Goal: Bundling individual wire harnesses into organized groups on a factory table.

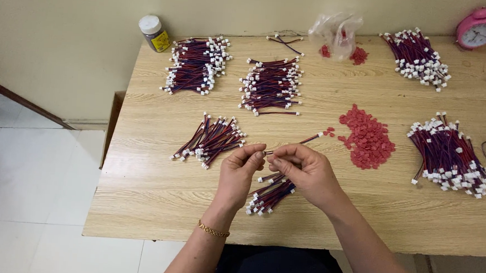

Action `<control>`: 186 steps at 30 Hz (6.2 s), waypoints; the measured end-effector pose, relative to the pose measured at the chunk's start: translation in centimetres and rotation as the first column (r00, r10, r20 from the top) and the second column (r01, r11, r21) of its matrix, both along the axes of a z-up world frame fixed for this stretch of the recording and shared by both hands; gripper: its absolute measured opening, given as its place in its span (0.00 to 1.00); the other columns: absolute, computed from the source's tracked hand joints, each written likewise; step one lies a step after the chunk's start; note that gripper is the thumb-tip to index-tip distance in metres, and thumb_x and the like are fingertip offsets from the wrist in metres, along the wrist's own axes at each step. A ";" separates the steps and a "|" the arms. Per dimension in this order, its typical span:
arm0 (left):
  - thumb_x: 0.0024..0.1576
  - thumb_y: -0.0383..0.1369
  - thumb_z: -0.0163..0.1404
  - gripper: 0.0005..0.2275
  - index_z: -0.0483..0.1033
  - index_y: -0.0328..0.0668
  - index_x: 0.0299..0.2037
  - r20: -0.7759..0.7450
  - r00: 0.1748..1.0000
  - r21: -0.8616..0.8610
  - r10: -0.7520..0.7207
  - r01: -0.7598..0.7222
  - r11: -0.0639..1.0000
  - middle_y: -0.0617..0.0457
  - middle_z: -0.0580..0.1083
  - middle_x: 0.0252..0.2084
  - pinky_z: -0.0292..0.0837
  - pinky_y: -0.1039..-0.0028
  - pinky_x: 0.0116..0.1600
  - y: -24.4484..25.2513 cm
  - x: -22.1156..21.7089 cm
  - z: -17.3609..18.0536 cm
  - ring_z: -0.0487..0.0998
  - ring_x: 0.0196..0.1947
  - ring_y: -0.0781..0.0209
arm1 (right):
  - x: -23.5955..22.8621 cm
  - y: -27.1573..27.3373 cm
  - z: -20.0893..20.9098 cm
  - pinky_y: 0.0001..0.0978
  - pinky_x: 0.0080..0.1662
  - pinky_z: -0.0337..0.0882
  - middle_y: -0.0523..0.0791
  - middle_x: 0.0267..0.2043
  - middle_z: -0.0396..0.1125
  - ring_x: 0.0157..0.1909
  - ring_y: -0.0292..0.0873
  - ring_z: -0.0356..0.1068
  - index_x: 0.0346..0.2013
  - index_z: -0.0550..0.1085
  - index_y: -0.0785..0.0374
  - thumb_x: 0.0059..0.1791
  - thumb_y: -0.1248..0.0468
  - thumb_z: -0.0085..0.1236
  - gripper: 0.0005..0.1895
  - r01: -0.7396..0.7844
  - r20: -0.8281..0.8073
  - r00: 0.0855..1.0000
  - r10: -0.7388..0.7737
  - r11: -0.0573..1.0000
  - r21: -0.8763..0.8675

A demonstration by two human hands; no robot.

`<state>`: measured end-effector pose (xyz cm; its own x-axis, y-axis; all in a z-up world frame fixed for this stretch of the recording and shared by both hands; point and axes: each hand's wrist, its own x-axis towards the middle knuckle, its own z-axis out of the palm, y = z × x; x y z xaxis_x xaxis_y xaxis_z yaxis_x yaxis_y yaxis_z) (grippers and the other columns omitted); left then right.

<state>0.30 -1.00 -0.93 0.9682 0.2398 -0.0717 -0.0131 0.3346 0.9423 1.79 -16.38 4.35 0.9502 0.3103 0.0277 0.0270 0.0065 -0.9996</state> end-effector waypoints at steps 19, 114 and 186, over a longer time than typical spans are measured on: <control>0.53 0.19 0.54 0.15 0.71 0.31 0.51 0.080 0.992 -0.342 -0.100 0.122 0.932 0.48 0.72 0.26 0.73 0.78 0.31 -0.2 -1.2 1.1 0.77 0.29 0.60 | 0.2 0.1 2.7 0.31 0.44 0.61 0.36 0.31 0.74 0.37 0.42 0.70 0.30 0.79 0.51 0.42 0.60 0.66 0.04 0.205 0.610 0.792 0.030 0.928 -0.312; 0.44 0.37 0.60 0.07 0.80 0.55 0.32 0.065 0.955 0.992 -0.289 -0.031 0.122 0.55 0.72 0.29 0.72 0.66 0.40 2.1 0.2 -7.7 0.76 0.33 0.52 | 2.0 -4.1 -2.4 0.25 0.41 0.71 0.43 0.33 0.72 0.35 0.33 0.69 0.45 0.75 0.65 0.44 0.72 0.61 0.15 0.132 0.023 0.991 -0.131 0.990 -0.038; 0.47 0.19 0.60 0.16 0.73 0.34 0.45 0.080 0.911 0.034 -0.405 0.404 0.914 0.51 0.75 0.29 0.73 0.77 0.42 2.7 -1.7 3.0 0.77 0.33 0.65 | 0.2 -1.2 0.8 0.34 0.43 0.69 0.45 0.28 0.71 0.35 0.38 0.68 0.30 0.80 0.65 0.41 0.71 0.65 0.04 -0.226 0.132 0.962 0.238 0.969 -0.099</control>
